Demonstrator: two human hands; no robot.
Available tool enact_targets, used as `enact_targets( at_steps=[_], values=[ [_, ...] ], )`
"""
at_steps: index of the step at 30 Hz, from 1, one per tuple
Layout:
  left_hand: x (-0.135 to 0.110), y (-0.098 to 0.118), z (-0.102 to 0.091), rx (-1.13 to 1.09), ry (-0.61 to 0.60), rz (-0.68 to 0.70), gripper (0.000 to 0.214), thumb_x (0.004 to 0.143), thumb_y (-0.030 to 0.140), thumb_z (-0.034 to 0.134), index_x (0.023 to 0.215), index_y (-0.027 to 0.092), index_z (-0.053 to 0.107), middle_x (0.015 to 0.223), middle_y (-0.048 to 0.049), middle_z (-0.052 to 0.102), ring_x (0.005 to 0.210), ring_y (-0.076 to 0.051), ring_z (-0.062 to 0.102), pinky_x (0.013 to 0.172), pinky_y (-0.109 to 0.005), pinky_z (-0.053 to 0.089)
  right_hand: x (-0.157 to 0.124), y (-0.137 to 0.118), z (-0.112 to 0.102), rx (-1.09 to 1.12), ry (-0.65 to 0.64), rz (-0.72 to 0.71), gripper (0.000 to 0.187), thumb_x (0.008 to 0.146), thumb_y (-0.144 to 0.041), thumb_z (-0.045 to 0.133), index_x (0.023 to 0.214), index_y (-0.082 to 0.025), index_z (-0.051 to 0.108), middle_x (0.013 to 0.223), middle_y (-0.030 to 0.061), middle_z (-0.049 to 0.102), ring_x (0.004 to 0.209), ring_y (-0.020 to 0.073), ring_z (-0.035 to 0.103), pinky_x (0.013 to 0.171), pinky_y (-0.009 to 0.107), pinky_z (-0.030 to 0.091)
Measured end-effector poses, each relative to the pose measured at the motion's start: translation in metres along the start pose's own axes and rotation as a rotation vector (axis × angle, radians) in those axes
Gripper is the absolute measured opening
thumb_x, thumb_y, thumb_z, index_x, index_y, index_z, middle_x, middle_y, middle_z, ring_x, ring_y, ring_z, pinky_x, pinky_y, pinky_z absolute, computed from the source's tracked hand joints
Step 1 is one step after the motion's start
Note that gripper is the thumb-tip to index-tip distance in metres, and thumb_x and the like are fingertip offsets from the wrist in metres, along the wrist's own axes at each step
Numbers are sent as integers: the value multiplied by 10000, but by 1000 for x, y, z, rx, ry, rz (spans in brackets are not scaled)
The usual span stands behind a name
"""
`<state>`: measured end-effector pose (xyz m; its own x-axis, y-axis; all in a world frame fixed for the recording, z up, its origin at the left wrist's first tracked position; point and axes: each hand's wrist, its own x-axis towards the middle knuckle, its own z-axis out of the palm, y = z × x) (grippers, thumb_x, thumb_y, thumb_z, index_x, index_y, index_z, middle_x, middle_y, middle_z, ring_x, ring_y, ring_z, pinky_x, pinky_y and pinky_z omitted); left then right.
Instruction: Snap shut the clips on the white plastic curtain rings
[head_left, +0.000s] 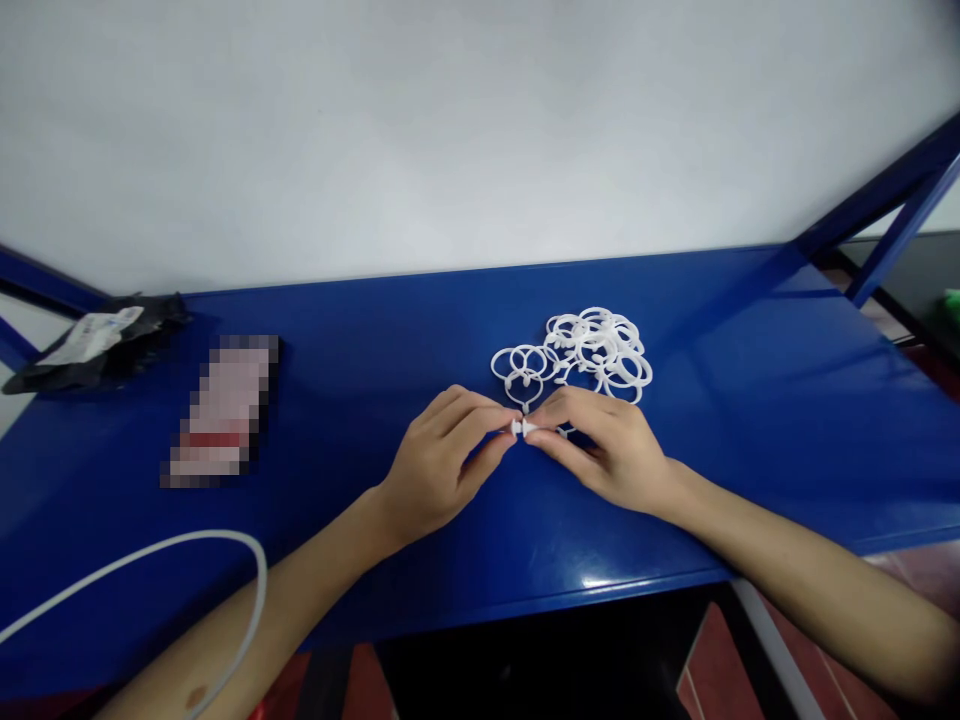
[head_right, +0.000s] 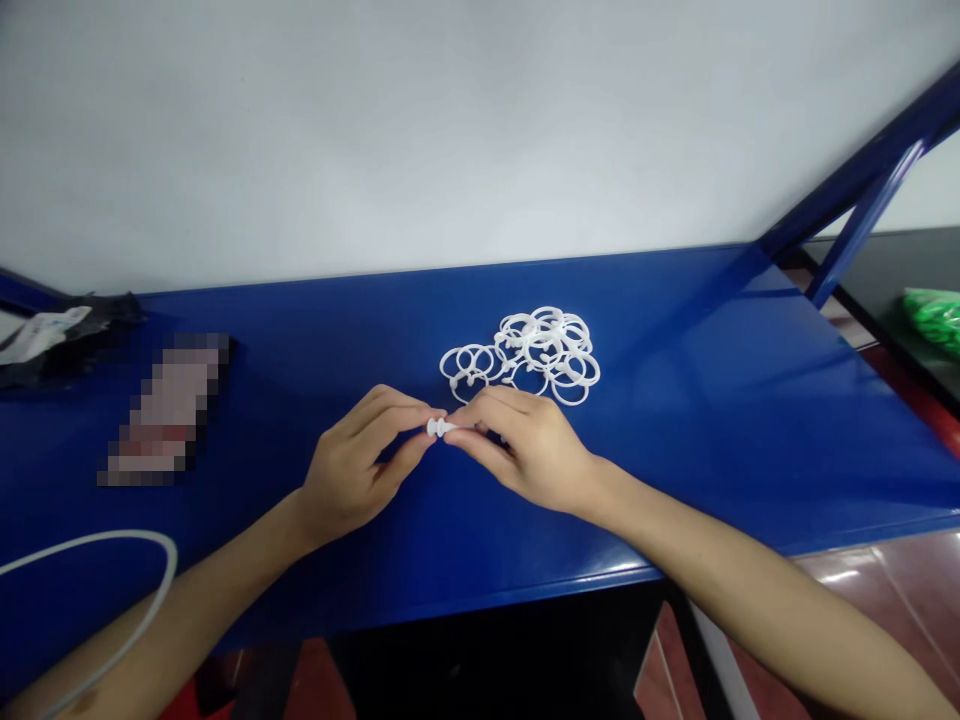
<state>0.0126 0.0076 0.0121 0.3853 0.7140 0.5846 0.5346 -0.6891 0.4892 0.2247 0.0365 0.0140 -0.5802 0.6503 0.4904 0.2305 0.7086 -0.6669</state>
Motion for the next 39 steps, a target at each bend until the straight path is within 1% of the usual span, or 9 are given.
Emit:
enact_targets(
  at_steps=[6, 12, 15, 19, 23, 25, 28, 32, 39],
  values=[
    [-2, 1, 1, 231, 25, 202, 155, 927, 94, 560, 1063, 159, 596, 876, -33, 689, 784, -151, 610, 728, -309, 518, -2, -1, 0, -31, -50, -69, 83, 970, -215, 561, 961, -170, 630, 847, 46, 673, 756, 139, 615, 675, 277, 509],
    [-11, -1, 5, 370, 38, 322, 144, 909, 90, 569, 1037, 150, 599, 796, -28, 643, 737, -157, 598, 698, -323, 511, -5, -4, 2, -139, -100, -115, 173, 998, -247, 498, 903, -183, 627, 794, 29, 610, 700, 137, 542, 659, 292, 455],
    [-10, -2, 6, 397, 24, 341, 138, 904, 86, 575, 1026, 147, 594, 787, -24, 643, 726, -157, 593, 690, -321, 509, -3, -2, 1, -172, -107, -131, 171, 1000, -258, 501, 910, -185, 626, 795, 27, 618, 706, 139, 555, 666, 298, 451],
    [-2, -2, 3, 424, -3, 238, 193, 916, 147, 597, 1108, 162, 589, 967, -52, 687, 844, -183, 627, 780, -343, 516, 2, 4, -9, -318, -66, -146, 123, 975, -271, 559, 934, -188, 638, 845, 40, 665, 770, 164, 588, 711, 321, 466],
    [1, -18, 1, 470, -67, 15, 360, 937, 269, 589, 1268, 139, 533, 1184, -127, 638, 1056, -262, 615, 890, -409, 516, 7, 14, -23, -531, -26, -73, 102, 945, -277, 603, 927, -187, 649, 896, 65, 679, 839, 208, 576, 753, 366, 477],
    [0, -29, 0, 463, -113, -90, 407, 947, 315, 572, 1301, 126, 509, 1251, -154, 603, 1132, -291, 588, 939, -453, 508, 7, 19, -28, -590, -43, -12, 111, 946, -281, 596, 923, -188, 652, 905, 77, 676, 865, 228, 566, 769, 389, 483],
    [-2, -42, 0, 424, -174, -193, 437, 956, 365, 558, 1322, 135, 497, 1326, -161, 561, 1228, -310, 540, 1013, -498, 481, 8, 25, -30, -628, -134, 24, 127, 944, -285, 592, 962, -181, 663, 935, 93, 668, 886, 245, 543, 787, 410, 491],
    [-3, -46, 2, 385, -280, -270, 491, 958, 405, 550, 1355, 126, 479, 1425, -168, 499, 1349, -329, 451, 1097, -533, 424, 7, 26, -28, -618, -209, 31, 183, 929, -320, 618, 1020, -174, 679, 948, 98, 663, 890, 250, 527, 816, 427, 492],
    [-3, -42, 4, 390, -367, -308, 480, 973, 440, 504, 1359, 154, 493, 1502, -151, 437, 1440, -325, 347, 1178, -543, 339, 8, 21, -28, -606, -121, 72, 187, 966, -307, 559, 954, -163, 678, 936, 93, 677, 903, 237, 539, 821, 401, 487]
  ],
)
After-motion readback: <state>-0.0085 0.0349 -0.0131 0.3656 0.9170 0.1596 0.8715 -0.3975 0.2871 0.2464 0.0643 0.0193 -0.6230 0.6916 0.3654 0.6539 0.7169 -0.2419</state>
